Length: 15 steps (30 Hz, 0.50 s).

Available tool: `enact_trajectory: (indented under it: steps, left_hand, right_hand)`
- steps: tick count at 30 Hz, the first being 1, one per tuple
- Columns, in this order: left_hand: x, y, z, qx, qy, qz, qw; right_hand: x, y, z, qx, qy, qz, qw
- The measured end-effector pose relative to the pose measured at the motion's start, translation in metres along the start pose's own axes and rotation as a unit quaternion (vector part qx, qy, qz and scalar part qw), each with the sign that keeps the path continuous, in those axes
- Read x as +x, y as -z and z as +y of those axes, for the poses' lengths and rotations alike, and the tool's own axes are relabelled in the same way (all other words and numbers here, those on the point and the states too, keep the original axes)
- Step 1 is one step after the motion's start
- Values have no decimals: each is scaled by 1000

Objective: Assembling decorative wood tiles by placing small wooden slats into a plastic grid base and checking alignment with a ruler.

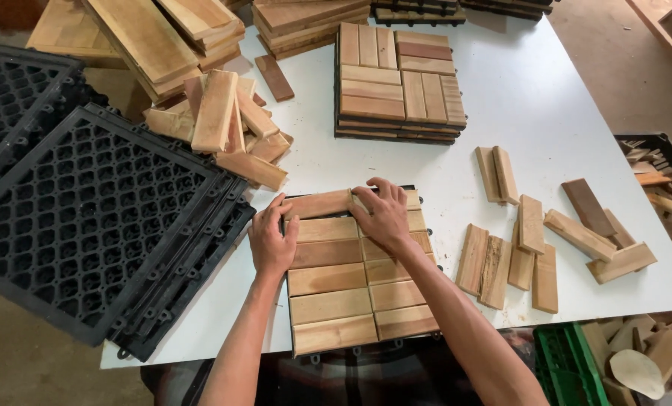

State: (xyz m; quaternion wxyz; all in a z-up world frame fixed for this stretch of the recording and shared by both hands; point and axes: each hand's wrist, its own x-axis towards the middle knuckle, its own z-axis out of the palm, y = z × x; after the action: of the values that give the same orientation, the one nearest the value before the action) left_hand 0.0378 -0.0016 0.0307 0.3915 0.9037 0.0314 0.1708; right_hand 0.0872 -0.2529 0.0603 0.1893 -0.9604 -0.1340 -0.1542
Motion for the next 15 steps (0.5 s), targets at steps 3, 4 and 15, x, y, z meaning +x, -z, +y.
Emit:
enact_trajectory:
  steps: [3, 4, 15]
  left_hand:
    - [0, -3, -3, 13, -4, -3, 1000]
    - [1, -1, 0, 13, -1, 1, 1000]
    - [0, -7, -8, 12, -16, -2, 1000]
  right_hand:
    - [-1, 13, -9, 17, 20, -9, 1000]
    - [0, 13, -10, 18, 24, -10, 1000]
    - [2, 13, -17, 12, 17, -67, 998]
